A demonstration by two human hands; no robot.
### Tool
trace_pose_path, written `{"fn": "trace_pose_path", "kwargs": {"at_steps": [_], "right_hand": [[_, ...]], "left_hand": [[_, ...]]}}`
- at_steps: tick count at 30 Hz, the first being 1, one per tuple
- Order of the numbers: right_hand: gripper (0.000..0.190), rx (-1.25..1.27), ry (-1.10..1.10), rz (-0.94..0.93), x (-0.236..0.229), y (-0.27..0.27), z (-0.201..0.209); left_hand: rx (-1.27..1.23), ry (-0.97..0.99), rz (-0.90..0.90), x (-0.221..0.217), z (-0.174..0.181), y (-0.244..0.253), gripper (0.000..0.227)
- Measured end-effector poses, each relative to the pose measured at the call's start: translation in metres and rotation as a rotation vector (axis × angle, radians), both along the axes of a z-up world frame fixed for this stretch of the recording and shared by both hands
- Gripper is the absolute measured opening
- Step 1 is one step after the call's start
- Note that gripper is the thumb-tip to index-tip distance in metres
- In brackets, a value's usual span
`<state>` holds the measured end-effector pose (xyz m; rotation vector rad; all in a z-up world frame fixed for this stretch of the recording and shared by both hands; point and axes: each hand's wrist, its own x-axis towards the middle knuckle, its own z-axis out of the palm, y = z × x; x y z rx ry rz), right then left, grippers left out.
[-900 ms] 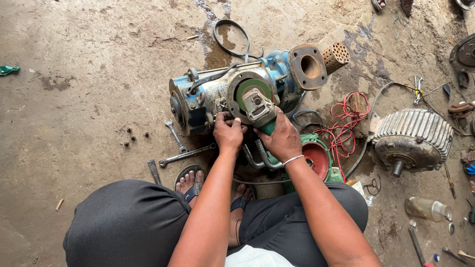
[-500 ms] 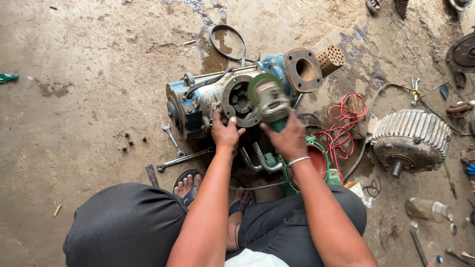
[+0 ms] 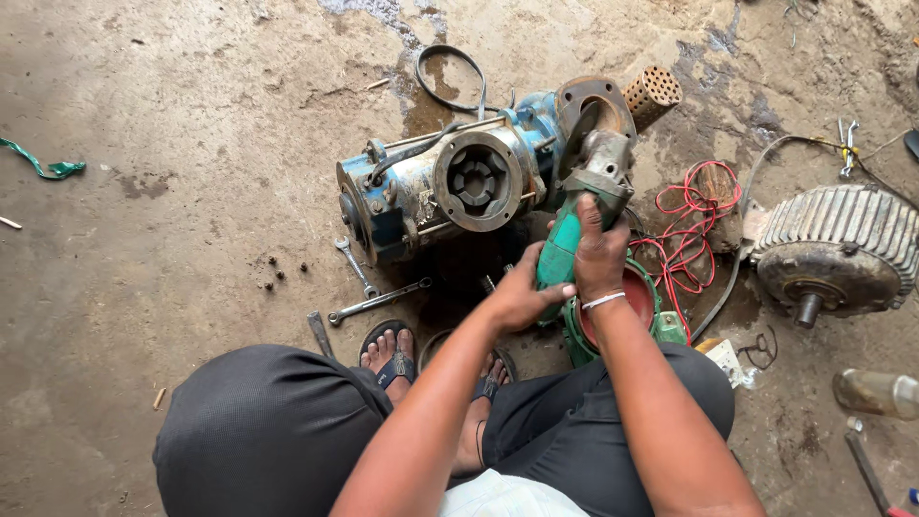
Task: The person uses an angle grinder to smooth the flange of a blue water pump while sitting on the floor. The person holds the pump steady with one hand and operates the grinder with the other, focusing on the circular edge.
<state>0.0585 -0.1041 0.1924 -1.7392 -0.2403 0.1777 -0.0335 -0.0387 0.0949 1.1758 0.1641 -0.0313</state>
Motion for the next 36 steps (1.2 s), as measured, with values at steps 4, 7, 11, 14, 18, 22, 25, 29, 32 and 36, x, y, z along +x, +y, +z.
{"fn": "trace_pose_path", "kwargs": {"at_steps": [4, 7, 11, 14, 18, 22, 25, 29, 32, 36], "right_hand": [[0.045, 0.0, 0.007, -0.048, -0.002, 0.002, -0.001], [0.045, 0.059, 0.085, 0.044, -0.005, 0.002, 0.001], [0.049, 0.03, 0.105, 0.208, -0.003, -0.004, 0.003], [0.061, -0.09, 0.075, 0.114, 0.0, 0.001, -0.007], [0.091, -0.642, -0.602, 0.076, 0.002, 0.009, -0.018], [0.1, -0.933, -0.474, 0.135, -0.005, 0.015, -0.019], [0.091, -1.005, -0.531, 0.213, -0.012, 0.025, -0.019], [0.085, -1.032, -0.64, 0.258, -0.015, 0.037, -0.017], [0.082, -1.052, -0.717, 0.28, -0.019, 0.039, -0.017], [0.088, -1.137, -0.833, 0.292, -0.02, 0.035, -0.019]], "left_hand": [[0.2, -0.035, 0.017, -0.007, 0.018, 0.008, 0.103], [0.299, -0.067, 0.046, -0.007, 0.019, 0.014, 0.102], [0.21, 0.019, -0.014, -0.003, 0.01, 0.014, 0.105], [0.239, 0.025, -0.004, -0.005, -0.002, 0.008, 0.099], [0.201, 0.082, 0.134, -0.002, -0.029, 0.013, 0.042], [-0.015, 0.433, 0.712, 0.007, -0.05, 0.035, 0.017], [-0.073, 0.39, 0.912, 0.01, -0.052, 0.049, 0.021], [-0.251, 0.375, 0.896, 0.012, -0.042, 0.061, 0.022], [-0.266, 0.398, 0.871, 0.011, -0.038, 0.066, 0.027], [-0.251, 0.431, 0.855, 0.011, -0.035, 0.067, 0.024]]}}
